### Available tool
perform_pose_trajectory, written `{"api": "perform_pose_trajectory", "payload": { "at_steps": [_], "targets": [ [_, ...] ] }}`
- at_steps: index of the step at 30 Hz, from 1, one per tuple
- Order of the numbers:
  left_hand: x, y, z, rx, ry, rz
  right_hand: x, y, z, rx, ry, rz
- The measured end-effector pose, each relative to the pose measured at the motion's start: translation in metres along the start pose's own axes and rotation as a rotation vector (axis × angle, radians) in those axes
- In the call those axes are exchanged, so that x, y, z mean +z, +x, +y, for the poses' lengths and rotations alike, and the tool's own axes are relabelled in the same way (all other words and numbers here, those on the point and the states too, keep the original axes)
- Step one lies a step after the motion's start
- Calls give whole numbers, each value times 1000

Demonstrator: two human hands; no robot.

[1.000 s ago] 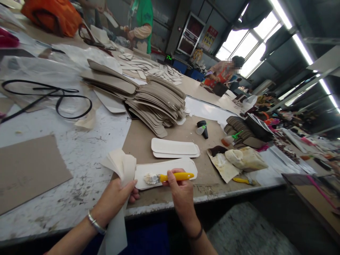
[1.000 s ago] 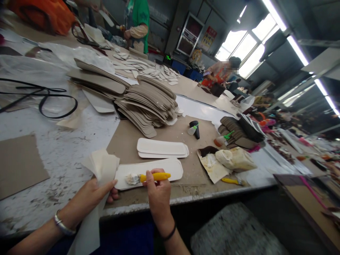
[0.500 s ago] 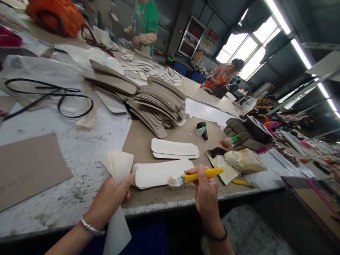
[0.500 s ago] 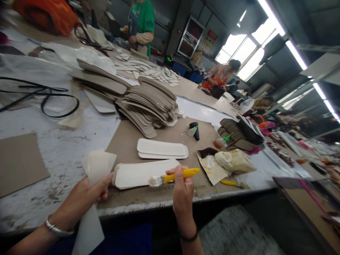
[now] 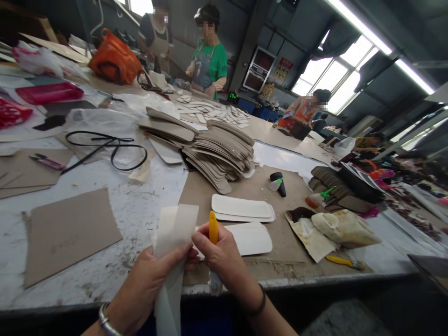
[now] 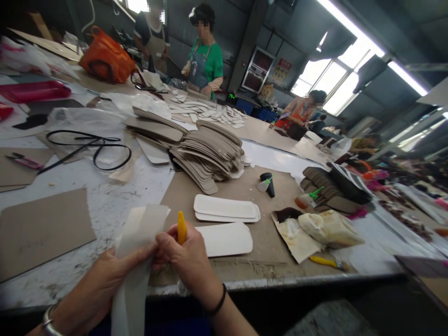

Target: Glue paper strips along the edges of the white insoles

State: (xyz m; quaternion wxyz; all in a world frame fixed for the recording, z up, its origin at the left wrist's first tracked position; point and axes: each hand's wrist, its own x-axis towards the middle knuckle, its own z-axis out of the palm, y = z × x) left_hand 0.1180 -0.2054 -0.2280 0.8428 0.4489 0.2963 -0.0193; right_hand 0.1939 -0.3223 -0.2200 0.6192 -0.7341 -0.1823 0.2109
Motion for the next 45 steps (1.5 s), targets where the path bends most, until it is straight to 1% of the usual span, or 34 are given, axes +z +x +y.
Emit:
{"api": "perform_pose_trajectory", "payload": {
  "at_steps": [2,3,5,6,7,9,11,13,16,19,22,24,26,29,32,34,39,45],
  "targets": [
    [3,-3,1,24,-5,9,8,1,1,76,117,-45],
    [4,-3,1,35,-5,16,10,1,1,79,142,-43],
    [4,-4,-1,46,13,28,9,0,1,12,123,16],
    [2,-4,-3,39,32,29,5,-2,1,-22,99,60],
    [0,-3,-6,22,59,29,-1,-4,0,-34,81,99],
    [-5,-1,-12,-2,101,36,-20,-9,-2,13,70,135],
    [-11,4,-17,-2,132,67,-45,-17,-5,76,60,149],
    [-13,11,-21,14,198,104,-70,-26,-9,107,37,153],
    [-12,25,-25,39,365,105,-96,-36,-15,166,-25,79],
    [-9,39,-27,50,467,86,-107,-35,-23,179,-140,-86],
    [-7,50,-29,47,539,87,-107,-24,-28,176,-271,-293],
    [-6,54,-29,46,587,86,-102,-13,-28,171,-369,-429],
    [-6,55,-29,49,625,84,-94,0,-25,116,-533,-498],
    [-5,54,-27,65,672,81,-79,21,-14,43,-772,-515],
    [-5,54,-25,63,685,87,-67,40,-3,51,-867,-525],
    [-5,56,-25,49,676,87,-62,48,2,57,-945,-520],
    [-8,63,-29,29,645,78,-58,52,8,71,-1148,-508],
    [-10,66,-32,15,627,86,-52,49,6,43,-1272,-514]
  ]
}}
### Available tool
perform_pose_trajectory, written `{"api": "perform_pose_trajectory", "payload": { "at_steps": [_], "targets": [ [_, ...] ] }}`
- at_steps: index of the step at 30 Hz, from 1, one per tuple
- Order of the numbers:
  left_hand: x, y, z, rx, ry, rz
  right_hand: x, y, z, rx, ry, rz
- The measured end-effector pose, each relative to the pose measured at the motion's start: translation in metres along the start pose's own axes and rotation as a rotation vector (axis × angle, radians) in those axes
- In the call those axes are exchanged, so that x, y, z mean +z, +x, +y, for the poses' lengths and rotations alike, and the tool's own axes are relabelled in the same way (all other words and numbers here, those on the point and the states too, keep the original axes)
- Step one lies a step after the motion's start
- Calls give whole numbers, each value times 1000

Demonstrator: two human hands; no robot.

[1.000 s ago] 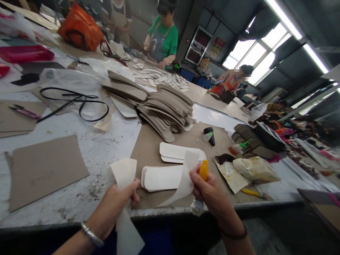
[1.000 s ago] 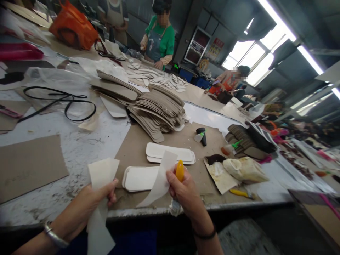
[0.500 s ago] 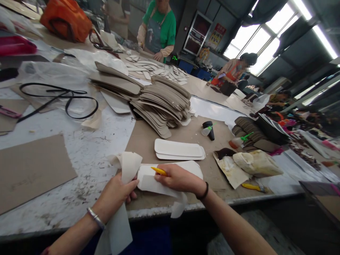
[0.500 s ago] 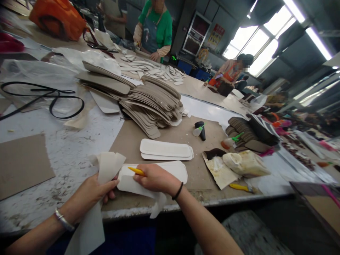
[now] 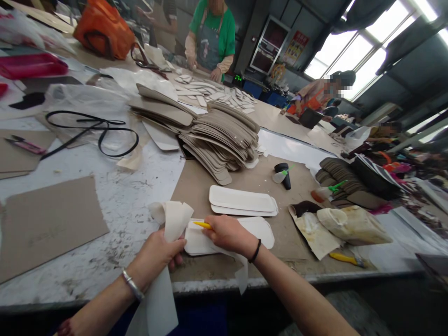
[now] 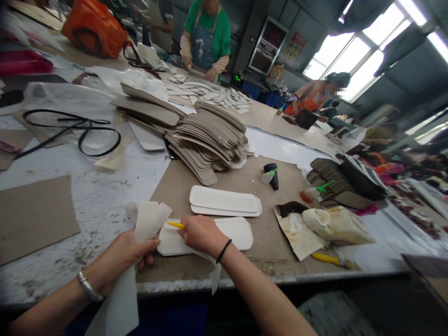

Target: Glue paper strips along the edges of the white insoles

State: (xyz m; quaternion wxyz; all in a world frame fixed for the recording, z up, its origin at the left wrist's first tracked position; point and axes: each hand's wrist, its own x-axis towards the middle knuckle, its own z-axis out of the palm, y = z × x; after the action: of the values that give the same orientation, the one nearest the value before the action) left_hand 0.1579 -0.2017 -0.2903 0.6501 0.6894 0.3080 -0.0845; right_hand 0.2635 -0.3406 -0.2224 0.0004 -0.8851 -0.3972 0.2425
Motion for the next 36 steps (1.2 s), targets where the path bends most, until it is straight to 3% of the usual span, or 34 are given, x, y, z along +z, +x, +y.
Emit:
{"api": "perform_pose_trajectory", "payload": {
  "at_steps": [13,27,36],
  "targets": [
    [2,0,23,13,84,50,9,3,-3,-8,-133,73],
    [8,4,31,66,110,103,1,6,-4,4,-106,13],
    [12,13,16,185,77,127,7,3,-5,52,-91,91]
  ]
}}
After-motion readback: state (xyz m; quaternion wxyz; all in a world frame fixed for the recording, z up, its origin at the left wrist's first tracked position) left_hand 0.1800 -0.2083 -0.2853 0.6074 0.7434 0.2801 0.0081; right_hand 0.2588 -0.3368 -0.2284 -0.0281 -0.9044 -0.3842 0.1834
